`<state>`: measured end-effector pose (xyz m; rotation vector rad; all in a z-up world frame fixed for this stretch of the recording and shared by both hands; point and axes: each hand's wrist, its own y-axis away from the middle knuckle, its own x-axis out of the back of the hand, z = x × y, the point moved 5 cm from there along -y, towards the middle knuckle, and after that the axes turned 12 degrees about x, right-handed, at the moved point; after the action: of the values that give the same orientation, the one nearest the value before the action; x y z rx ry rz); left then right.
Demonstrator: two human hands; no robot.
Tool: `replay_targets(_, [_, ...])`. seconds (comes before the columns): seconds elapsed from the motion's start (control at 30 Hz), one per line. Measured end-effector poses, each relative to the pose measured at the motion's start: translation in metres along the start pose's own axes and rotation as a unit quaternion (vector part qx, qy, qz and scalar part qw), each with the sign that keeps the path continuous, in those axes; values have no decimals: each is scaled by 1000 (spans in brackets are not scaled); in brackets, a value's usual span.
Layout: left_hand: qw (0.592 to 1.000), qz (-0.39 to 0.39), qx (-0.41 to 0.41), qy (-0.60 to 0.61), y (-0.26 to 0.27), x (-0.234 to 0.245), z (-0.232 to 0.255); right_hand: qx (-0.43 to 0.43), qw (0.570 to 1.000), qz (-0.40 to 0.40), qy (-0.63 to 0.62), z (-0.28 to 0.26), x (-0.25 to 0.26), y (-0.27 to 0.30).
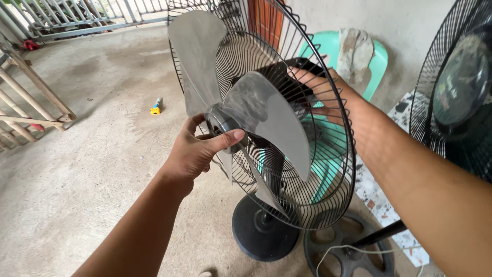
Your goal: The person wipes the motor housing of a standing fan with a cloth, then installs the fan blades onto the motor shaft and secures them with a nut. The person aligns the blades and tightens the nut by hand to complete the reassembly.
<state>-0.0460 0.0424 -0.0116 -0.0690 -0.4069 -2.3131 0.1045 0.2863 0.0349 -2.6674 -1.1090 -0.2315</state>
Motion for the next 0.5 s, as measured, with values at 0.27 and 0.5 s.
replay_targets(0.27, [995,47,9,84,-6,-12,-12,-31,998,-16,-51,16,4,-11])
replay_targets(0.5, [981,71,-8,182,-15,-35,-8,-53,997,-15,-53,21,14,-18])
